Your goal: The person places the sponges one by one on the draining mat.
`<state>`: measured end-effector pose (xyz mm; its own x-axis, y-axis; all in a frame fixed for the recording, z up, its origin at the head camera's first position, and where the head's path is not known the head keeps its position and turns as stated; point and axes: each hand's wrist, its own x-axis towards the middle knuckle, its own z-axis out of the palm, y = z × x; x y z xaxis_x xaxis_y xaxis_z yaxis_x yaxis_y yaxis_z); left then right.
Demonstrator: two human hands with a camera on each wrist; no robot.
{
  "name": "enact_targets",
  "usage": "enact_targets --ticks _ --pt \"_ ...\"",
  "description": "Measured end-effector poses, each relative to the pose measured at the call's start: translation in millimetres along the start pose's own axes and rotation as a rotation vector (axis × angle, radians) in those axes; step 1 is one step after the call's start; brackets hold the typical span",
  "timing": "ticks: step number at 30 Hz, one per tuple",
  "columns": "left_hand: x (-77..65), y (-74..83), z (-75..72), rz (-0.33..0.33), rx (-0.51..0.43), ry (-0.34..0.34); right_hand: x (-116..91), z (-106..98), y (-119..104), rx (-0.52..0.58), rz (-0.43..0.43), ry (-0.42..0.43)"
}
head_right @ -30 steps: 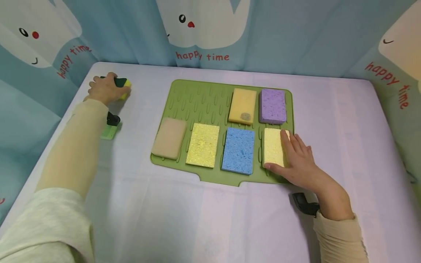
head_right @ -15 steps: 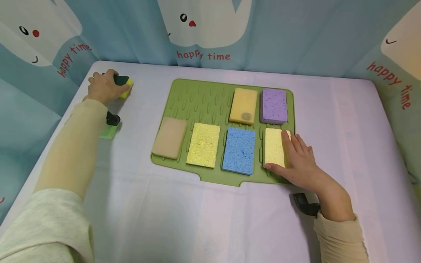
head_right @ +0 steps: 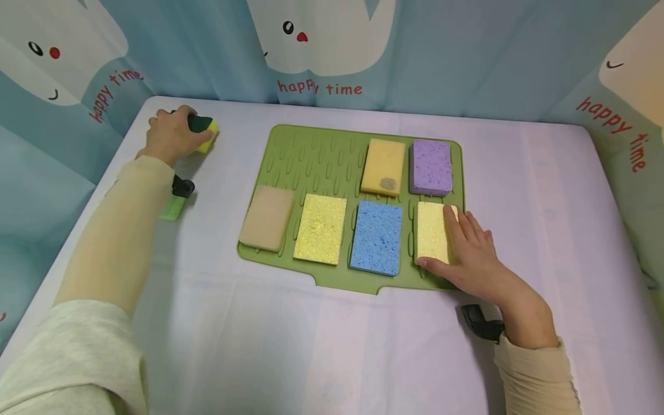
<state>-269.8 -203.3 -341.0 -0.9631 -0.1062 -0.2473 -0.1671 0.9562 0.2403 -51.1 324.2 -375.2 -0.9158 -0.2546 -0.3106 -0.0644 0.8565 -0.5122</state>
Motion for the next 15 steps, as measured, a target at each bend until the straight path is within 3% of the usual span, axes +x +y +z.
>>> enact_targets --ticks 15 --pt "-6.0 32.1 2.3 0.155 -0.042 0.087 0 0 0 0.005 -0.002 -0.004"
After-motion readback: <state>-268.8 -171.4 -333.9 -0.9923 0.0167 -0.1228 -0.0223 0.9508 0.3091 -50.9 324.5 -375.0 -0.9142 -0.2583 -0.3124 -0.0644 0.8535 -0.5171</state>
